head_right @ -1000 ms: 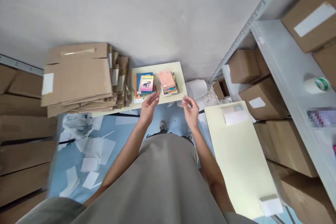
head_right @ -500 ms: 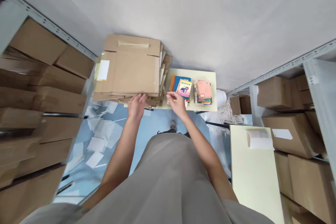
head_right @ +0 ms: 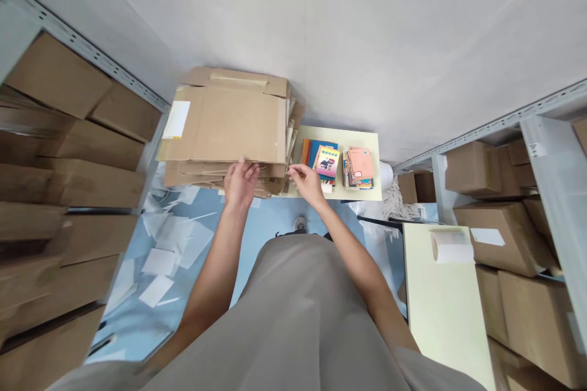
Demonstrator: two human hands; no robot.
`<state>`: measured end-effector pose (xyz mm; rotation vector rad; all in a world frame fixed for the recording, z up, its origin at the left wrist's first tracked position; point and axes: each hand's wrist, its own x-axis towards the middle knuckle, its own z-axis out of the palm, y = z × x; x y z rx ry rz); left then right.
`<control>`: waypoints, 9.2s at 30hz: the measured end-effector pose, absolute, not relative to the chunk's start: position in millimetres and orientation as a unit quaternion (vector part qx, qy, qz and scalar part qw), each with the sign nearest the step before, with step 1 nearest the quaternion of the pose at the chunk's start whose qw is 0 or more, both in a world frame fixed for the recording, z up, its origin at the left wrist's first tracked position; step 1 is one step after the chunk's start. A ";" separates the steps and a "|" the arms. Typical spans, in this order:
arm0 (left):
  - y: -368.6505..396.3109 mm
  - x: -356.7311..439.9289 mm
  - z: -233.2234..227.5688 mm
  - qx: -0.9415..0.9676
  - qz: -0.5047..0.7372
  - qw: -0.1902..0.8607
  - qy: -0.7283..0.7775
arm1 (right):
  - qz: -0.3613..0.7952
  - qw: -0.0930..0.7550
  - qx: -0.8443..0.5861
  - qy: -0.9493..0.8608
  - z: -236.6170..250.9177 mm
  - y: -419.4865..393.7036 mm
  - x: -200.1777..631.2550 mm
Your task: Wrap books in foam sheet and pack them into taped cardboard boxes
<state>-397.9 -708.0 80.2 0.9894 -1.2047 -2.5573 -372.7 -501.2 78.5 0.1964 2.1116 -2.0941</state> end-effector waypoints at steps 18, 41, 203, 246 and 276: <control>-697.3 -363.4 98.1 0.108 -0.763 -0.017 -0.637 | -0.450 -0.328 0.163 0.814 169.2 -330.7 -357.7; -274.0 -293.8 88.9 -0.295 -0.571 -0.485 -0.593 | -0.350 -0.418 0.609 0.576 116.3 -180.9 171.6; 18.9 -35.5 126.2 -0.658 -0.365 -0.321 -0.575 | -0.209 -0.331 0.645 0.656 147.7 -11.0 325.0; -48.3 -2.2 161.0 -0.582 -0.539 -0.354 -0.495 | -0.470 -0.356 0.466 0.659 167.4 -5.1 200.9; -43.2 -53.5 183.1 -0.528 -0.501 -0.491 -0.479 | -0.264 -0.020 0.343 0.901 235.6 -2.9 243.6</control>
